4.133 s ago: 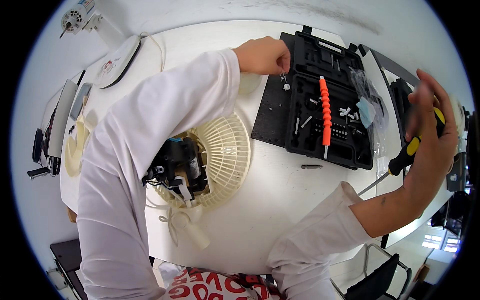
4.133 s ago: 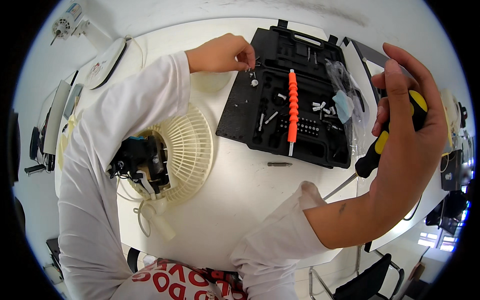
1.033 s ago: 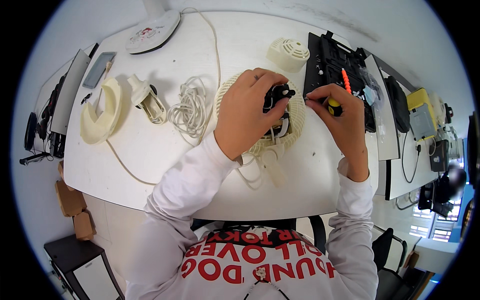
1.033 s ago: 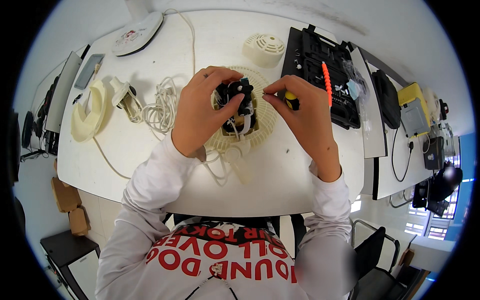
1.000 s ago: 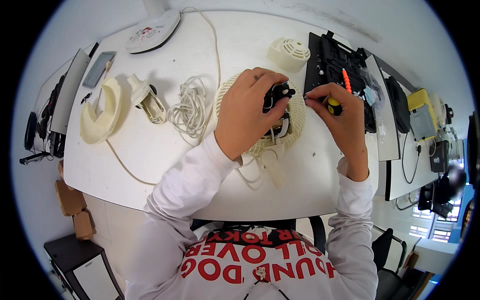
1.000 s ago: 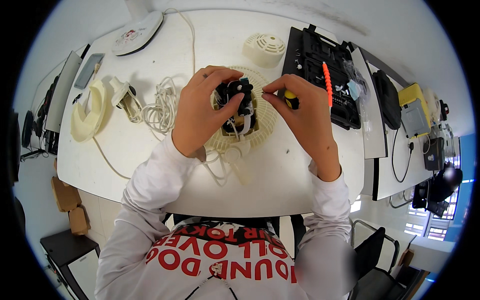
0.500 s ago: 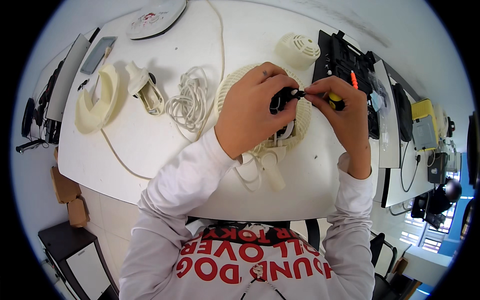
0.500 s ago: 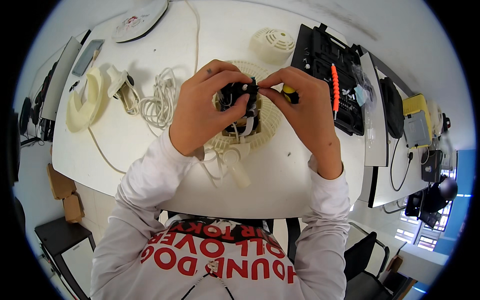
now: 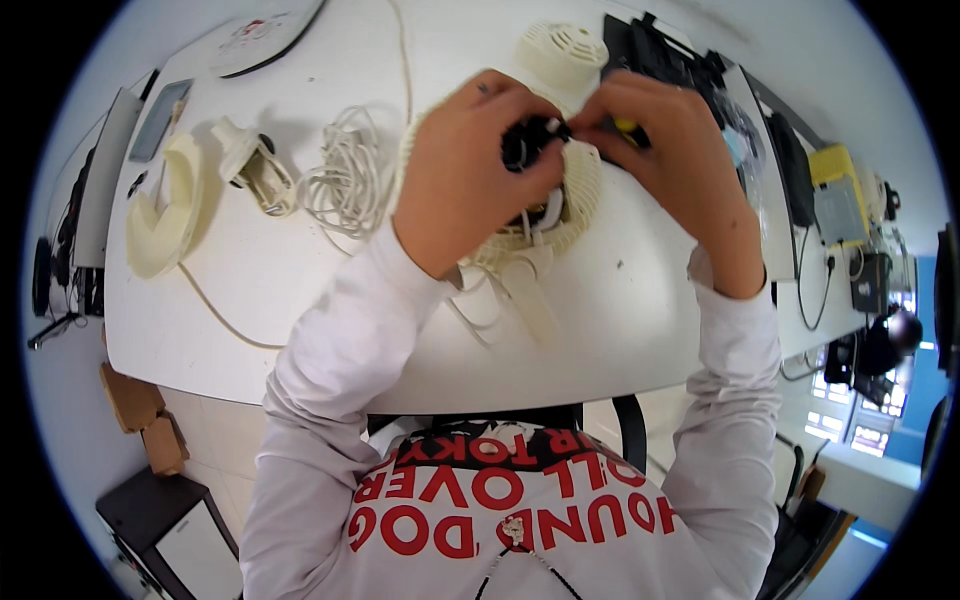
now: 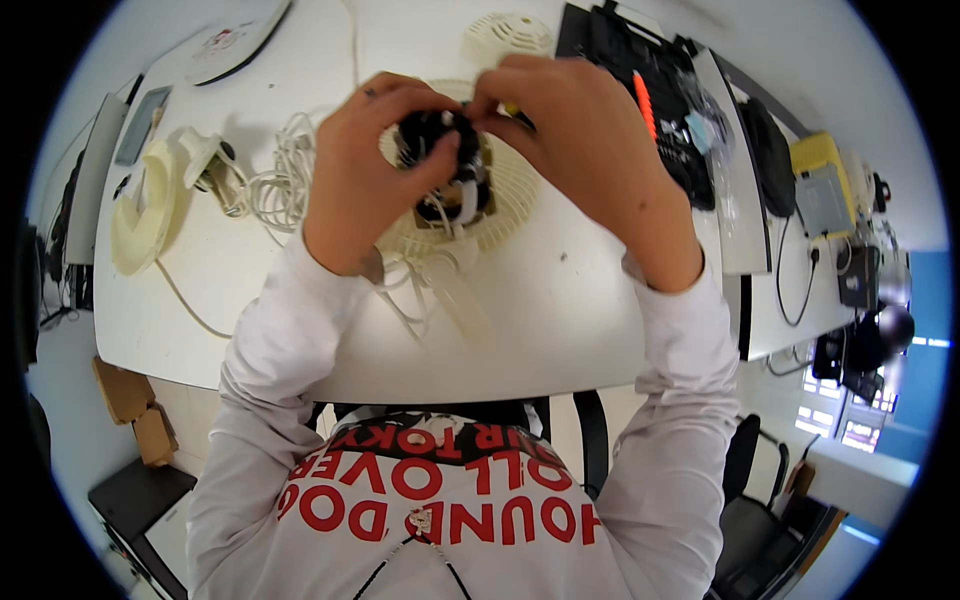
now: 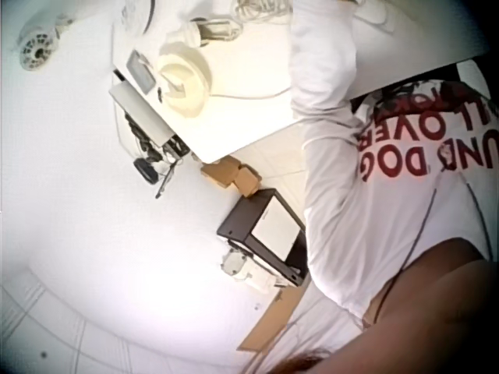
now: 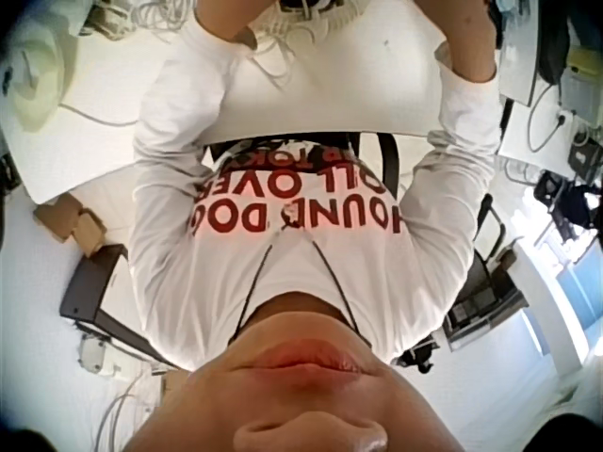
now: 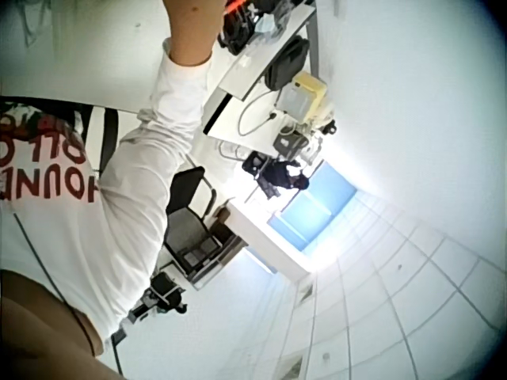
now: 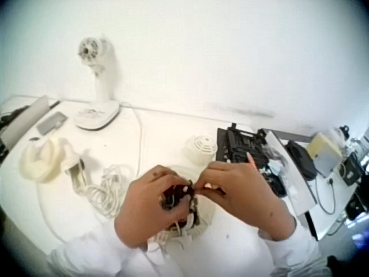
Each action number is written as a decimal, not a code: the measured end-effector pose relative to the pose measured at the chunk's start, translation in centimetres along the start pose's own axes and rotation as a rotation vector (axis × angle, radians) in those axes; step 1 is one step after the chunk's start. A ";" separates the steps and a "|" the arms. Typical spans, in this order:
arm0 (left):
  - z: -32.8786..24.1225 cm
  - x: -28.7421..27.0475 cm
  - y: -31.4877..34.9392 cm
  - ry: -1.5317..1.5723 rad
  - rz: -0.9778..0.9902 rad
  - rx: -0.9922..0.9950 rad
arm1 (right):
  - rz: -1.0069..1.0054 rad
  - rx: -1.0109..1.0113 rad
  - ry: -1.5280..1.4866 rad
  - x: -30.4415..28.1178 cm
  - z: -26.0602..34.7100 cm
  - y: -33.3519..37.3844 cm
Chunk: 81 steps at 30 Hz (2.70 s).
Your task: The person assembles a small white electric fan by hand and with a screwdriver. They attach the motor housing to the fan cage, secure it with screws, and then attach the rear cover to complete the assembly.
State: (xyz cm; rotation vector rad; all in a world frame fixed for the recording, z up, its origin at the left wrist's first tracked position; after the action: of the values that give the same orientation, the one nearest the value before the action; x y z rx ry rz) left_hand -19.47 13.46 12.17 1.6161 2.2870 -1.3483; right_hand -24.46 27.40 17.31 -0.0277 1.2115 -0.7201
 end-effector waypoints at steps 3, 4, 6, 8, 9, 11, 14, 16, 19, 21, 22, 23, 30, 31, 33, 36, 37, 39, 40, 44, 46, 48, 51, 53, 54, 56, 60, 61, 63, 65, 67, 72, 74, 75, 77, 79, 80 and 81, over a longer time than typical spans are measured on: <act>0.0 0.0 -0.1 0.035 0.023 -0.007 | -0.007 -0.073 0.002 0.2 -0.5 0.0; 0.1 0.0 -0.2 0.036 0.026 0.000 | 0.014 -0.057 -0.009 0.3 -0.4 0.0; 0.2 0.3 0.0 0.039 0.038 -0.005 | 0.058 -0.027 -0.033 0.2 -0.2 0.0; 0.0 0.3 -0.1 0.033 0.050 -0.007 | 0.051 -0.038 -0.074 -0.1 -0.3 0.0; -0.1 0.3 -0.2 0.029 0.059 -0.010 | 0.047 -0.044 -0.094 -0.2 -0.4 0.0; -0.1 0.2 -0.1 0.022 0.070 -0.019 | 0.046 0.024 -0.114 0.1 -0.7 0.0; 0.0 0.2 0.0 0.023 0.079 -0.024 | 0.093 0.134 -0.104 0.3 -1.1 -0.2; -0.1 0.2 0.0 0.018 0.078 -0.017 | 0.126 0.189 -0.093 0.2 -1.0 -0.4; 0.2 0.3 0.0 0.049 0.061 -0.017 | 0.115 0.186 -0.118 0.1 -0.9 -0.5; 0.2 0.4 -0.1 0.074 0.042 -0.012 | 0.059 0.109 -0.174 0.2 -1.6 0.0; 0.2 0.4 0.0 0.086 0.032 -0.016 | 0.049 0.103 -0.185 0.3 -1.6 0.1; 0.2 0.4 0.0 0.090 0.031 -0.011 | 0.040 0.097 -0.195 0.3 -1.4 0.2; 0.4 0.0 0.1 0.085 0.038 -0.033 | 0.037 0.130 -0.198 0.2 -1.3 0.4; 0.4 0.1 0.2 0.091 0.038 -0.037 | 0.045 0.148 -0.187 0.3 -1.2 0.5; 0.5 0.2 0.1 0.108 0.040 -0.052 | 0.011 0.162 -0.217 0.1 -1.3 0.5; 0.7 0.3 0.3 0.117 0.017 -0.052 | -0.032 0.184 -0.253 -0.5 -1.1 0.8; 0.7 0.3 0.3 0.116 0.009 -0.045 | -0.031 0.187 -0.231 -0.8 -0.9 1.1; 0.7 0.2 0.4 0.115 0.005 -0.045 | -0.001 0.202 -0.171 -1.3 -0.7 2.1; 0.8 0.2 0.5 0.113 0.008 -0.053 | 0.029 0.211 -0.134 -1.2 -1.0 3.1; 0.9 0.4 0.7 0.115 0.000 -0.093 | 0.217 0.301 0.006 1.7 -2.3 8.4; 1.1 1.0 1.1 0.161 -0.063 -0.104 | 0.296 0.366 0.052 3.0 -2.8 10.8; 1.5 1.3 1.5 0.209 -0.113 -0.109 | 0.339 0.368 0.099 4.1 -2.9 12.3; 2.2 1.9 1.8 0.305 -0.155 -0.099 | 0.322 0.456 0.142 5.2 -2.8 13.8; 2.3 2.2 2.1 0.349 -0.175 -0.092 | 0.283 0.472 0.177 5.6 -2.7 14.4; 2.5 2.3 2.2 0.370 -0.198 -0.093 | 0.270 0.492 0.195 5.7 -2.5 14.6; 2.7 2.4 2.4 0.416 -0.246 -0.095 | 0.235 0.481 0.237 6.1 -2.9 15.2; 3.4 3.1 2.8 0.439 -0.217 -0.170 | 0.211 0.493 0.217 6.2 -3.1 15.6; 3.4 3.2 2.6 0.443 -0.227 -0.161 | 0.184 0.485 0.181 6.1 -3.2 15.7; 3.4 3.2 2.6 0.449 -0.230 -0.173 | 0.153 0.504 0.158 5.9 -3.1 15.6; 3.3 3.2 2.7 0.454 -0.214 -0.212 | 0.143 0.560 0.184 5.6 -2.9 15.4; 3.0 2.9 2.7 0.437 -0.205 -0.208 | 0.119 0.530 0.148 5.5 -3.0 15.8; 2.9 2.1 2.9 0.417 -0.169 -0.160 | 0.097 0.528 0.184 5.5 -3.2 16.7; 3.2 2.1 2.9 0.485 -0.172 -0.097 | 0.072 0.546 0.195 5.7 -3.2 16.8; 3.3 2.0 3.0 0.520 -0.172 -0.066 | 0.060 0.534 0.184 5.6 -3.1 16.6; 3.3 2.0 3.0 0.538 -0.159 -0.050 | 0.038 0.515 0.170 5.0 -2.8 16.1; 3.3 2.2 2.9 0.557 -0.146 -0.040 | -0.033 0.516 0.118 3.4 -2.0 14.6; 3.5 2.2 3.0 0.561 -0.143 -0.041 | -0.064 0.514 0.089 2.6 -1.5 13.5; 3.7 2.2 3.1 0.566 -0.139 -0.042 | -0.113 0.468 0.034 1.6 -0.5 11.8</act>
State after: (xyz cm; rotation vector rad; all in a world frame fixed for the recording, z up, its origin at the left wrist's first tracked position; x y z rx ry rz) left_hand -19.68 12.95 6.91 2.0681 2.7440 -0.9327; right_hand -18.87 35.97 11.21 0.3066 1.0552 -1.0924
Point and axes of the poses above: each hand's wrist, its own y-axis away from the middle knuckle, its own x-axis out of the palm, z = x × y, the point moved 5 cm from there along -y, towards the middle knuckle, and after that the axes turned 8 degrees about -y, right-handed, at the moved point
